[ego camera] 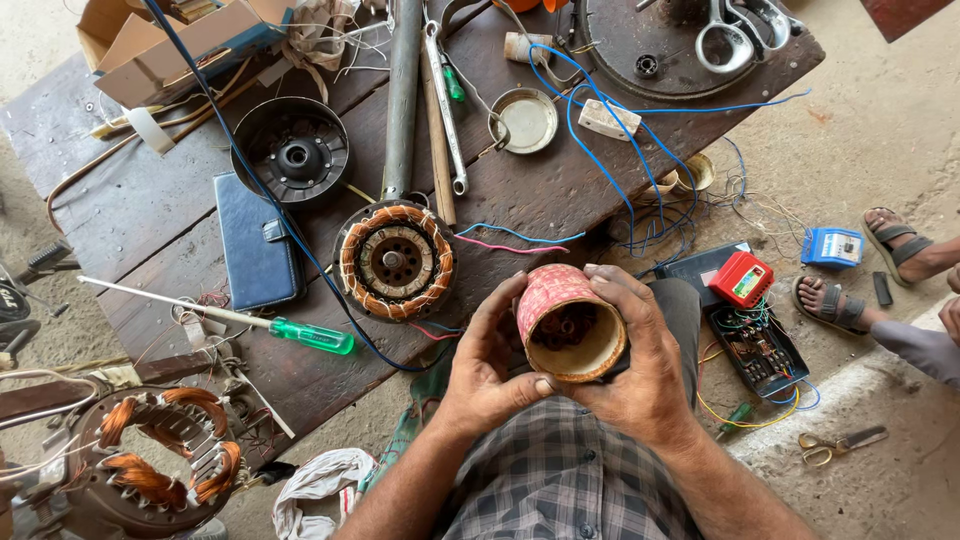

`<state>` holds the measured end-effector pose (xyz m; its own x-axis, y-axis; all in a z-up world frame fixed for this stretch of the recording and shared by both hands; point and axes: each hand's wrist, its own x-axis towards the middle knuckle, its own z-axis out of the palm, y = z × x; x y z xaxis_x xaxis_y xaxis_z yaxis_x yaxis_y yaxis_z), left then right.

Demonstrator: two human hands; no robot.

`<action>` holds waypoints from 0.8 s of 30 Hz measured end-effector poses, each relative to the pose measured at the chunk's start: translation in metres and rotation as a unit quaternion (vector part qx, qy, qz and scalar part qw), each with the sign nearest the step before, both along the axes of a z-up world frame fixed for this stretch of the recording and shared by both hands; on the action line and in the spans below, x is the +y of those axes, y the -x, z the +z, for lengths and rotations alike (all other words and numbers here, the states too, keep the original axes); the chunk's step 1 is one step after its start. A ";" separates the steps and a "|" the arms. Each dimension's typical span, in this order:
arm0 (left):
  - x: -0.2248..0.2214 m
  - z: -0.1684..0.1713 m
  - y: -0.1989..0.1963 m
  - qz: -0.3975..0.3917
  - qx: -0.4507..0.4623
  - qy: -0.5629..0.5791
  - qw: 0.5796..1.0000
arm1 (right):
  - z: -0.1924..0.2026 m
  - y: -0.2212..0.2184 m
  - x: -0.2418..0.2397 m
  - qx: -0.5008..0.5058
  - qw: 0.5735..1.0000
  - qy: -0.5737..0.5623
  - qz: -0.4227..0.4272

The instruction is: The person applies flux to a motor rotor, solders wires to its terminals, and assembles the rotor into a stator housing. They then attach a metal end cap and wipe the assembly with a cloth.

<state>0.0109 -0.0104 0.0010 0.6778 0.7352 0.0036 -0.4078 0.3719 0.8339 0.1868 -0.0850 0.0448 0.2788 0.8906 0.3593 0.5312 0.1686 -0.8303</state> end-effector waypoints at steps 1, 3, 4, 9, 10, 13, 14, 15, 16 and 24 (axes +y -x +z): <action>-0.002 0.000 -0.001 0.007 0.009 0.000 1.000 | 0.000 0.000 0.000 -0.001 1.000 -0.007 -0.002; -0.002 -0.001 -0.004 0.014 0.012 -0.003 1.000 | 0.000 -0.001 0.000 -0.005 1.000 -0.022 -0.008; -0.002 -0.001 -0.005 0.015 0.008 -0.004 1.000 | 0.000 0.000 0.000 -0.005 1.000 -0.022 -0.012; 0.002 0.013 -0.004 0.022 0.020 -0.044 0.999 | 0.003 0.001 0.000 -0.014 0.999 -0.029 -0.020; 0.002 0.019 -0.002 0.022 0.030 -0.073 0.997 | 0.005 0.002 -0.001 -0.026 0.998 -0.052 -0.024; -0.002 0.034 0.004 0.050 0.034 -0.241 0.969 | 0.010 0.003 -0.004 -0.059 0.991 -0.111 -0.038; -0.004 0.039 0.006 0.064 0.032 -0.308 0.949 | 0.011 0.003 -0.005 -0.064 0.989 -0.123 -0.043; -0.003 0.039 0.002 0.054 0.035 -0.238 0.969 | 0.012 0.004 -0.006 -0.069 0.987 -0.135 -0.048; -0.003 0.038 0.000 0.044 0.040 -0.166 0.984 | 0.012 0.007 -0.007 -0.053 0.991 -0.112 -0.046; -0.004 0.023 0.001 0.025 -0.003 -0.031 0.999 | 0.009 0.004 -0.005 -0.014 0.997 -0.066 -0.025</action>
